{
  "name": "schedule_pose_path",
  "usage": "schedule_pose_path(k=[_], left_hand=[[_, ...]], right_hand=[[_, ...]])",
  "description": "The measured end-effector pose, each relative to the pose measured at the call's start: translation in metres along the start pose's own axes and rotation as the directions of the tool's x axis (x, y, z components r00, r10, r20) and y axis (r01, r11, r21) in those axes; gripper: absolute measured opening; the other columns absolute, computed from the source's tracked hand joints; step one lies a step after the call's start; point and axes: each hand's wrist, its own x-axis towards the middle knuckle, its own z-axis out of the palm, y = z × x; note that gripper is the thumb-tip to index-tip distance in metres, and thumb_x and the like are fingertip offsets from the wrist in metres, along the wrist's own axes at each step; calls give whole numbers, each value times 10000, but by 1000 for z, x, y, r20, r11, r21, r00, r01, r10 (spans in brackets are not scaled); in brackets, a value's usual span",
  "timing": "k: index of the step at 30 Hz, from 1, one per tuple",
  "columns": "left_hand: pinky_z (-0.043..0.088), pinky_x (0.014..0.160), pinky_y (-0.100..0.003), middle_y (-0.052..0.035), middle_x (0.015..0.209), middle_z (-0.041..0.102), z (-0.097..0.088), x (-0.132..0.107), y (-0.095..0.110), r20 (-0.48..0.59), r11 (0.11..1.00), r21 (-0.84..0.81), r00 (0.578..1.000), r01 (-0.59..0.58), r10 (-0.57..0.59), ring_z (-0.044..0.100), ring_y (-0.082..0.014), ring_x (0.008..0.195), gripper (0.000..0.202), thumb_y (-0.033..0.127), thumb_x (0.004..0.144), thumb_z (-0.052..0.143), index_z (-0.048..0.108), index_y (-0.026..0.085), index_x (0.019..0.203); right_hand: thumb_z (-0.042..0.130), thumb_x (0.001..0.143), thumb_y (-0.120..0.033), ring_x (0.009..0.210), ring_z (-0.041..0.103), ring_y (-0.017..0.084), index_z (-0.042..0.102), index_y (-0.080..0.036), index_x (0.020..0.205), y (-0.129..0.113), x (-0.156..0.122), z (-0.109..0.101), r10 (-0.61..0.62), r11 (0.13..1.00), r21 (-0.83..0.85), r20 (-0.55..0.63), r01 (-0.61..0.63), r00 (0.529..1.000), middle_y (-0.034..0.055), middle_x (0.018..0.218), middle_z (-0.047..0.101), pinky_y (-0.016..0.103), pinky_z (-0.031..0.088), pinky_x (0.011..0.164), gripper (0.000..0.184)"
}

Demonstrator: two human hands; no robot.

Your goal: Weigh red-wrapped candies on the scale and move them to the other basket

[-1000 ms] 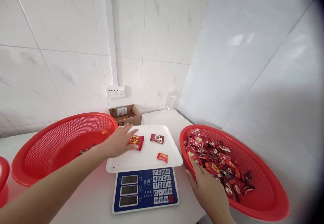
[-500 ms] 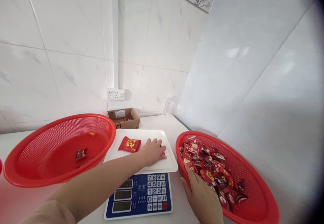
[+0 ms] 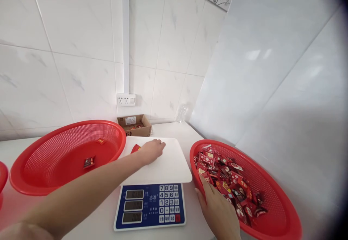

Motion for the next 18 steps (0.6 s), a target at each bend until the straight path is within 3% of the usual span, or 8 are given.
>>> schedule_pose_path(k=[5,8,13,18], left_hand=[[519,817,-432,-77,1151,598,-22,-38,-51,-47,987,71,989,142,-139,605,-215,978,301,315,872,565,559,167,1135],[463,908,-497,-92,1236,560,-24,-60,-66,-47,987,69,988,147,-144,558,-251,1088,332,326,872,561,547,175,1167],[367,1001,-561,-111,1395,440,-4,-69,-56,58,997,-65,997,-52,56,433,-307,1251,524,457,849,554,452,210,1300],[479,883,-485,-96,1224,564,18,-53,-44,24,991,-131,999,-33,36,577,-245,1052,431,413,885,514,481,198,1258]], right_hand=[[290,938,-327,883,687,238,563,-143,1244,0,0,-1,13,1000,5,39,-13,999,131,1060,703,313,545,706,449],[278,941,-332,877,689,246,522,-131,1288,0,1,-1,27,1000,-1,63,-27,998,131,1054,704,325,549,684,470],[241,949,-332,894,689,240,495,-151,1321,-1,1,0,27,1000,12,20,-28,999,128,1060,703,337,551,722,485],[251,940,-324,882,692,249,514,-151,1306,-1,1,-2,30,1000,9,56,-30,998,127,1064,705,356,557,722,483]])
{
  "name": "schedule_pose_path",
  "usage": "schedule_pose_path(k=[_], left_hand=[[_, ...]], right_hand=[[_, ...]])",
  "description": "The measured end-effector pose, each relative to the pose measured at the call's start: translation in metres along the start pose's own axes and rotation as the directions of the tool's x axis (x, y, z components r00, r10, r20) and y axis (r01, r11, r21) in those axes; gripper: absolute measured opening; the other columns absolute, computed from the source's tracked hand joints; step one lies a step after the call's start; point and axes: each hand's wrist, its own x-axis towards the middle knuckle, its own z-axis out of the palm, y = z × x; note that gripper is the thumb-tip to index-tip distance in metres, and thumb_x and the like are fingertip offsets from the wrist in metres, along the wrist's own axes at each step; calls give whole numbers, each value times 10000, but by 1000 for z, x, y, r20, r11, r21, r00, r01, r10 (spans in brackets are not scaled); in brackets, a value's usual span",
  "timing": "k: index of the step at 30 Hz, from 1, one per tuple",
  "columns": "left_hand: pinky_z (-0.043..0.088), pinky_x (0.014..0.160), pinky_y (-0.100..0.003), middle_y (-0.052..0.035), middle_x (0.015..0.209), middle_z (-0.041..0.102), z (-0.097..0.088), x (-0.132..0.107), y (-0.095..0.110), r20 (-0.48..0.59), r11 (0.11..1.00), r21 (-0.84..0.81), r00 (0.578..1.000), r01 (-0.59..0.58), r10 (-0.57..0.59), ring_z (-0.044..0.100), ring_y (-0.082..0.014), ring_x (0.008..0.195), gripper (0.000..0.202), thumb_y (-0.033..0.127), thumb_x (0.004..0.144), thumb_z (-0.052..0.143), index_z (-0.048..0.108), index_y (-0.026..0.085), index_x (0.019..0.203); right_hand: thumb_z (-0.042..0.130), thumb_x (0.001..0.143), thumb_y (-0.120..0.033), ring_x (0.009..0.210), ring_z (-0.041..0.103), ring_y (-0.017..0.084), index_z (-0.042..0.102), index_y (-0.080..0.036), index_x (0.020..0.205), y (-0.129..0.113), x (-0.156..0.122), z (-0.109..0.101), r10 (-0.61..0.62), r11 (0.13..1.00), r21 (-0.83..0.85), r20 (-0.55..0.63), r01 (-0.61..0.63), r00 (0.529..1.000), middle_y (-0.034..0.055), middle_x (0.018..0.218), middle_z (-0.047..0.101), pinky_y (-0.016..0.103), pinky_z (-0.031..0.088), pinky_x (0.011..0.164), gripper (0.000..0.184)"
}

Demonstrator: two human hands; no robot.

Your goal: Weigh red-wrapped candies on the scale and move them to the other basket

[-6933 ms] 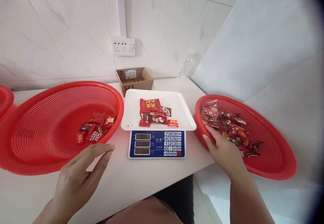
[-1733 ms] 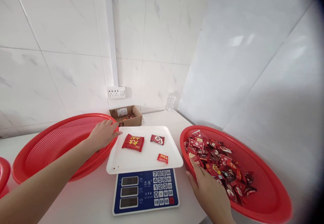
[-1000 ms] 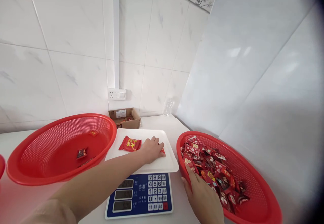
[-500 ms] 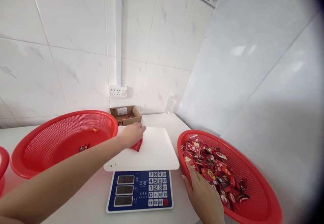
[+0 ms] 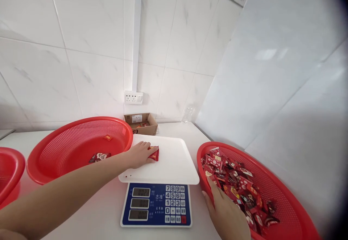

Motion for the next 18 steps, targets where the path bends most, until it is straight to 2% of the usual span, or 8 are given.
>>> schedule_pose_path(k=[3,6,10,12,13,14,16,18], left_hand=[[510,818,-446,-88,1165,586,-4,4,3,-69,998,-6,995,70,-70,605,-220,966,412,415,886,514,495,191,1231],[497,834,-451,-94,1163,579,-21,-5,2,-154,989,-15,977,146,-147,593,-237,992,483,463,888,479,438,209,1297],[380,989,-511,-153,1370,447,-36,-43,-11,-234,944,-39,916,326,-326,444,-330,1236,545,451,916,389,319,224,1406],[305,1045,-546,-146,1476,341,-32,-70,-19,-219,916,-59,890,398,-401,311,-356,1342,585,480,908,377,280,234,1430],[322,1042,-536,-124,1495,330,-27,-85,-22,-187,906,-73,887,417,-423,301,-350,1354,599,509,898,375,280,253,1431],[382,1009,-510,-108,1485,363,-21,-100,-24,-151,893,-87,880,441,-449,350,-337,1334,605,525,889,381,290,264,1427],[534,821,-427,-86,1397,499,-8,-128,-26,-72,866,-111,865,487,-496,562,-301,1164,554,512,892,371,358,280,1396],[565,648,-441,-92,1254,627,4,-148,-28,-40,833,-104,835,543,-549,670,-316,963,488,439,919,314,417,265,1363]], right_hand=[[250,939,-341,883,692,252,548,-142,1267,1,0,0,9,1000,-17,15,-9,1000,124,1091,696,353,559,704,485],[254,939,-346,871,695,247,571,-146,1238,2,0,3,2,999,-40,14,-1,1000,122,1068,705,345,559,698,480],[239,944,-358,819,702,249,528,-135,1289,4,0,5,-6,999,-37,-7,5,1000,122,987,727,361,561,701,502],[236,945,-372,819,700,249,519,-133,1298,5,0,6,-18,1000,-19,-26,18,1000,121,984,727,366,563,701,512],[239,943,-376,818,699,250,524,-134,1294,5,0,6,-27,1000,-14,-35,26,999,120,991,726,365,564,691,512],[244,941,-380,811,699,251,529,-135,1288,5,0,7,-38,999,-10,-41,38,998,117,998,724,363,565,674,511],[254,937,-382,788,699,252,541,-140,1276,5,0,8,-40,999,-8,-56,39,998,112,1014,720,360,565,633,506],[260,935,-384,774,699,251,554,-145,1263,5,0,8,-18,1000,-8,-74,17,997,111,987,726,360,565,629,501]])
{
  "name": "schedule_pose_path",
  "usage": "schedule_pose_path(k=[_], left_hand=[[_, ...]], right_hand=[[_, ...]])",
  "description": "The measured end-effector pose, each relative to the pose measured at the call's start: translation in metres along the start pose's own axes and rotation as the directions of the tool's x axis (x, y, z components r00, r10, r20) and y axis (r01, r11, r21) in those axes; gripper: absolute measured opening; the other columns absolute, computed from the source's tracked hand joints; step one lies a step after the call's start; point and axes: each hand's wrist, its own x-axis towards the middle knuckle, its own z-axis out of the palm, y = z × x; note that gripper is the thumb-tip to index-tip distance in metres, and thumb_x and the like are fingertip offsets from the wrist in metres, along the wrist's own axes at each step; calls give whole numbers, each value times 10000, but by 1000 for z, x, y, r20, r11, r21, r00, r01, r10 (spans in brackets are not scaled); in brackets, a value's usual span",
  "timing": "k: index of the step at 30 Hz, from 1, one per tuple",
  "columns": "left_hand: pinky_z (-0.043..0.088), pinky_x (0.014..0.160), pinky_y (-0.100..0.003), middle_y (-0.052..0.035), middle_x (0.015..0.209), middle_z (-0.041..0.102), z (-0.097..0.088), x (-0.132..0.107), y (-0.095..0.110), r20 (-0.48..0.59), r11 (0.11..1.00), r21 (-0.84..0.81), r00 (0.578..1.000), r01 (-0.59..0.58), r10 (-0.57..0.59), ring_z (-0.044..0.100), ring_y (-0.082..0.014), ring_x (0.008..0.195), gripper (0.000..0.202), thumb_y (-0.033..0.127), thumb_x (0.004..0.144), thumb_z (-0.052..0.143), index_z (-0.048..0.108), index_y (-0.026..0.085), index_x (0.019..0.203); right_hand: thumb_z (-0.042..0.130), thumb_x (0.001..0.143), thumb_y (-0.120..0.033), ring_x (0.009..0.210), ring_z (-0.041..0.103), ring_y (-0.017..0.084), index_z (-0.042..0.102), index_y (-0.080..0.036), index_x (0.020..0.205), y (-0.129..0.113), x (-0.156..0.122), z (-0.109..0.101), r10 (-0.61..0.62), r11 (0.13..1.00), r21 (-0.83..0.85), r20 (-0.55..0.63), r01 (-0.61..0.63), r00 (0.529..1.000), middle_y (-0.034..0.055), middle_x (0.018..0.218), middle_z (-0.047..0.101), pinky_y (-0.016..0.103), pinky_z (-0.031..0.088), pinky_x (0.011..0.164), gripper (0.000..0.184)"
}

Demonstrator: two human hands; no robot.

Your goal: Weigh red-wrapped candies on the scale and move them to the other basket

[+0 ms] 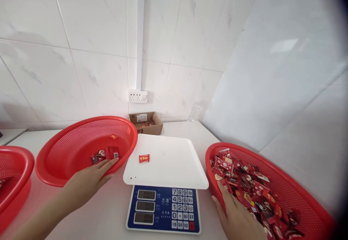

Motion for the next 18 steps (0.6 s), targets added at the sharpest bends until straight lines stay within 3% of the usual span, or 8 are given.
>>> schedule_pose_path(k=[3,6,9,13,18], left_hand=[[538,717,-511,-102,1121,698,7,-6,-12,-37,999,17,999,40,-39,661,-350,963,456,387,917,318,501,237,1307],[467,900,-543,-143,1264,611,7,4,-7,-82,1000,-4,997,13,-13,536,-361,1177,477,408,907,358,509,189,1303],[436,984,-482,-117,1354,539,9,19,18,-100,994,-53,991,-91,85,457,-300,1268,467,401,933,315,484,199,1319],[421,1018,-377,-42,1356,542,22,40,61,-80,942,-115,948,-317,309,492,-204,1231,367,293,947,355,506,280,1280],[475,921,-437,-75,1153,642,36,64,84,-97,895,-171,911,-413,401,576,-218,1086,176,221,889,530,638,183,1024]], right_hand=[[263,930,-401,779,700,259,560,-149,1260,-1,0,1,35,999,-8,-8,-35,999,121,950,733,379,567,673,511],[257,927,-415,783,701,274,552,-141,1270,-2,1,0,48,999,-11,17,-48,999,126,969,729,401,566,673,528],[259,926,-416,775,703,282,562,-143,1257,-3,2,-3,62,998,-2,56,-62,997,129,997,723,413,567,647,526],[259,932,-386,801,705,271,565,-154,1250,-6,1,-6,51,999,3,27,-51,998,133,1024,716,401,568,673,499],[261,933,-370,767,706,263,571,-131,1239,-3,0,-5,12,1000,-17,23,-12,1000,136,960,729,381,570,639,497]])
